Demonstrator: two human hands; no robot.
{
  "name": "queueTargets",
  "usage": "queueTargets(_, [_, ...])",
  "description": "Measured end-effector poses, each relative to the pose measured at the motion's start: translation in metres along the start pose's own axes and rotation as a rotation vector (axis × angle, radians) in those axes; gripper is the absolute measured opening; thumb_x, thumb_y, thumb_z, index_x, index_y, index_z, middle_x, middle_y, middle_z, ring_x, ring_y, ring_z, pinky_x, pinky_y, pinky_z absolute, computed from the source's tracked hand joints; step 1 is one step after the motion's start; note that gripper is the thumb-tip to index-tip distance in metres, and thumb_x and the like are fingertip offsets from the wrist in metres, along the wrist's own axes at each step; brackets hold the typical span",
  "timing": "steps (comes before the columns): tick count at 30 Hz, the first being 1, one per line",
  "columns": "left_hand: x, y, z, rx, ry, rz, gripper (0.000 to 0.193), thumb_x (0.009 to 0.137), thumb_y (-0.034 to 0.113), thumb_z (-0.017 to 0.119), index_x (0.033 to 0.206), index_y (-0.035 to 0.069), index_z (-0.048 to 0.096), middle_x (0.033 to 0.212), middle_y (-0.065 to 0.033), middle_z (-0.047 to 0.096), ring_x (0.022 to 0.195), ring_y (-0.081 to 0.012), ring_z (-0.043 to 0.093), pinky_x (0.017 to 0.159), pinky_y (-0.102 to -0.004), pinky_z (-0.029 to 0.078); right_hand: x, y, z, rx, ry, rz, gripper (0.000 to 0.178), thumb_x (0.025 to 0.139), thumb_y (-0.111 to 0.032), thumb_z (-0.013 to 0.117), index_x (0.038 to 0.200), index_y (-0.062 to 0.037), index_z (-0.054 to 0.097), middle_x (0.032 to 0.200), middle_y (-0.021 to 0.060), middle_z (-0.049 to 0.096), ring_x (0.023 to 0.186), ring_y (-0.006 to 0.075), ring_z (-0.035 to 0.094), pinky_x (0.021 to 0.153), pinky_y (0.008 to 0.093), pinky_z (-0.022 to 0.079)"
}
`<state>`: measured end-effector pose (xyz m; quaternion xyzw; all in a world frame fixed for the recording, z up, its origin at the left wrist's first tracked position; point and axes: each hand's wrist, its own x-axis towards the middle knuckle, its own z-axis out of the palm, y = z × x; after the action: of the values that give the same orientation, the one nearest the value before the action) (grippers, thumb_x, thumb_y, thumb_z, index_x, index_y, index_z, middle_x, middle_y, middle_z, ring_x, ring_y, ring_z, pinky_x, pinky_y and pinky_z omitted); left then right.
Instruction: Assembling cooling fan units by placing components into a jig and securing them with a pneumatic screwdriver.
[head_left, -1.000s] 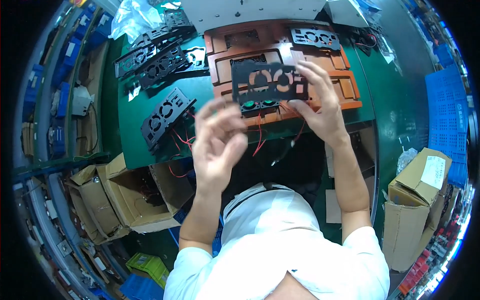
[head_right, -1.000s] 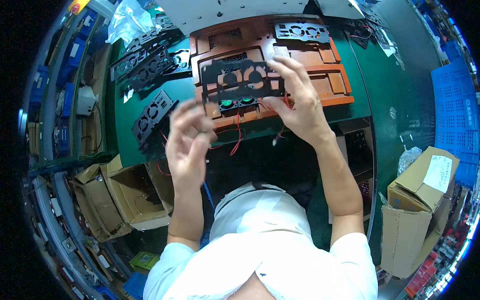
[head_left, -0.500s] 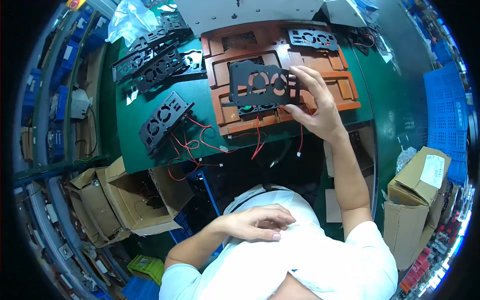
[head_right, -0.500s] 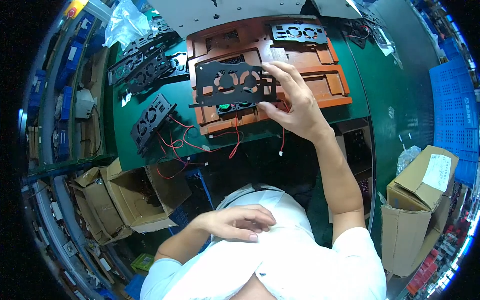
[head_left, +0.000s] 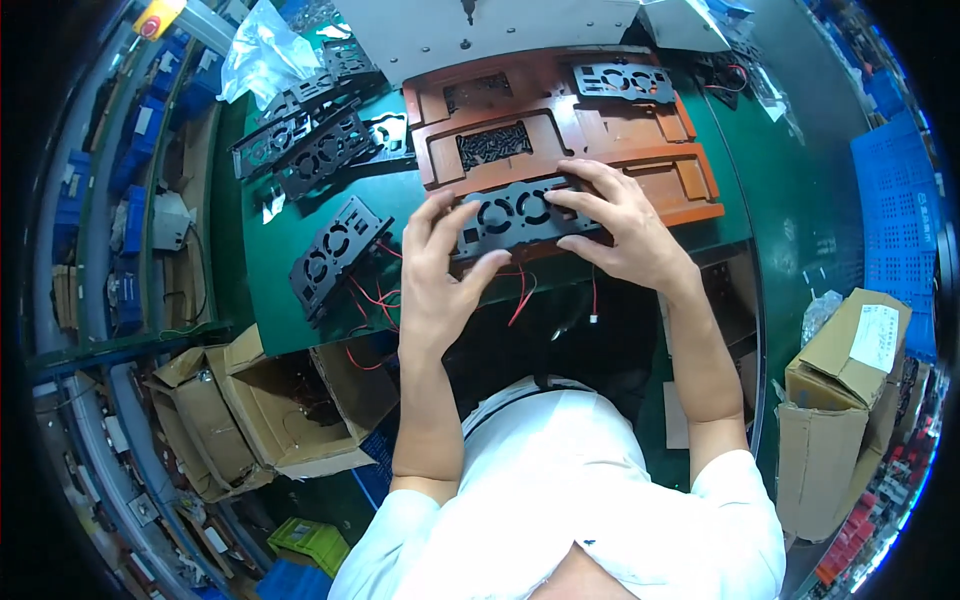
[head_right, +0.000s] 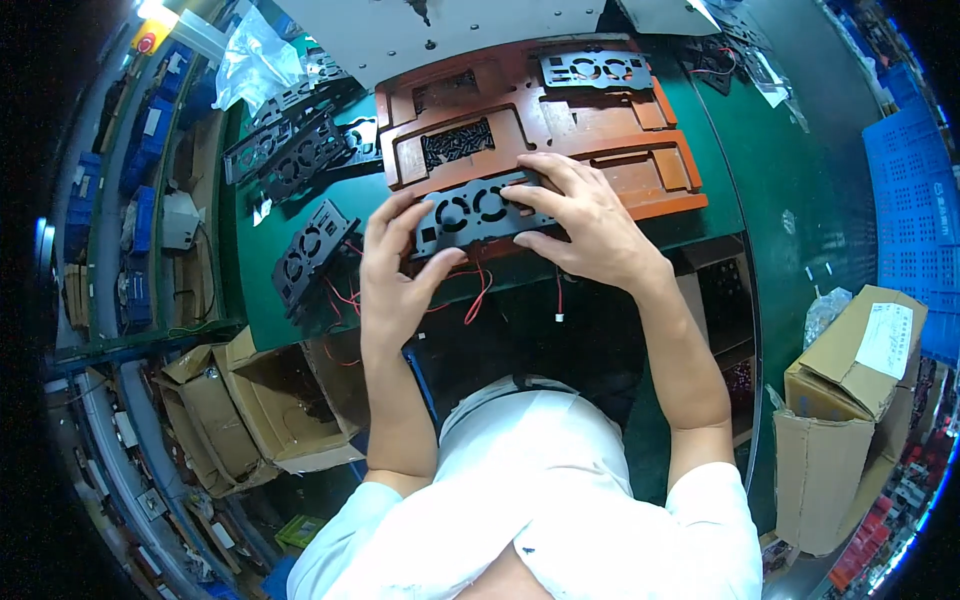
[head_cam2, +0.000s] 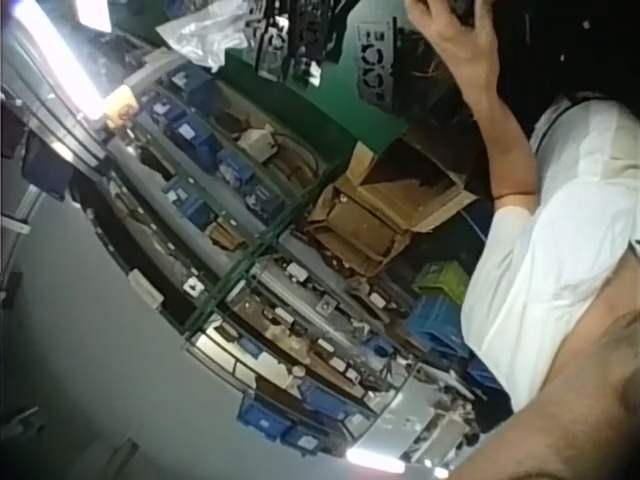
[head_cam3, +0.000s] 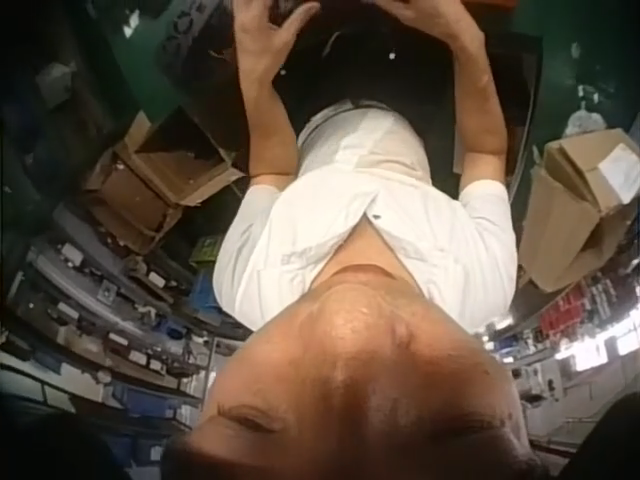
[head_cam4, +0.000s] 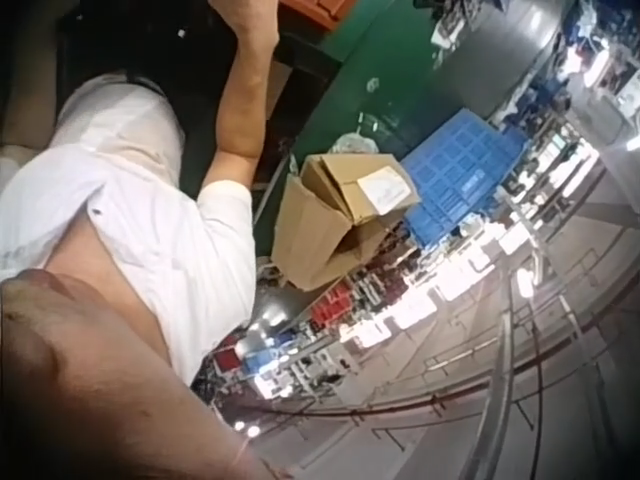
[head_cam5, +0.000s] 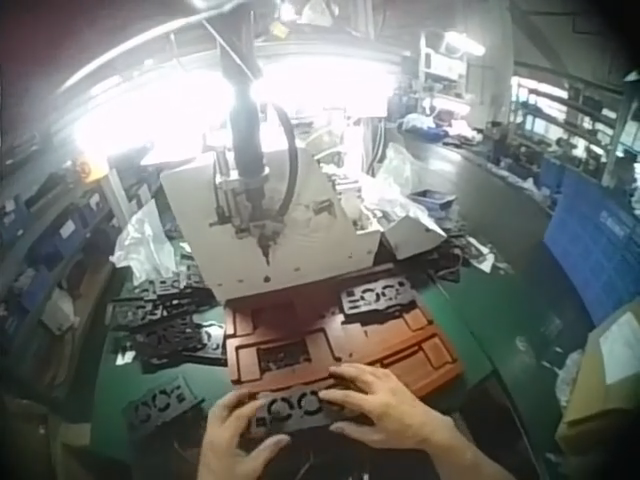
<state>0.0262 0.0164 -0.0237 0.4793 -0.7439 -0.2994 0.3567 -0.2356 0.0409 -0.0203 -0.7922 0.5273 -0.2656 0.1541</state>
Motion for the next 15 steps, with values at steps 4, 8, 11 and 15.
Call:
queueTargets(4, [0.001,0.004,0.010,0.138,0.019,0.082,0.061,0.073,0.015,0.091,0.129,0.005,0.067,0.147,-0.0168,0.050,0.138,-0.0374,0.046,0.110,-0.0470,0.046,-0.001,0.003,0.002,-0.025,0.009,0.004,0.057,0.080,-0.013,0.084,0.134,-0.0143,0.065,0.151,0.0113,0.052,0.144,0.0349,0.044,0.117,0.0483,0.037])
queueTargets(8, [0.005,-0.004,0.015,0.203,-0.014,0.186,0.068,0.071,0.019,0.092,0.132,0.007,0.066,0.152,-0.0151,0.050,0.141,-0.0368,0.046,0.114,-0.0467,0.042,0.001,0.001,0.002,0.008,0.022,0.016,0.057,0.079,-0.013,0.084,0.133,-0.0141,0.065,0.150,0.0100,0.053,0.144,0.0335,0.044,0.117,0.0486,0.037])
queueTargets(11, [0.007,-0.005,0.020,0.216,-0.020,0.219,0.069,0.070,0.022,0.093,0.131,0.006,0.066,0.148,-0.0145,0.054,0.141,-0.0371,0.045,0.115,-0.0482,0.041,-0.001,0.000,0.000,0.020,0.027,0.026,0.057,0.079,-0.014,0.084,0.133,-0.0131,0.065,0.150,0.0103,0.054,0.144,0.0332,0.046,0.117,0.0490,0.037])
queueTargets(15, [0.007,-0.010,0.025,0.253,0.027,0.255,0.072,0.067,0.025,0.094,0.131,0.006,0.067,0.143,-0.0132,0.060,0.137,-0.0369,0.047,0.114,-0.0492,0.041,-0.002,-0.001,0.005,-0.002,0.060,0.023,0.058,0.078,-0.015,0.086,0.133,-0.0125,0.065,0.148,0.0103,0.055,0.142,0.0339,0.048,0.116,0.0491,0.039])
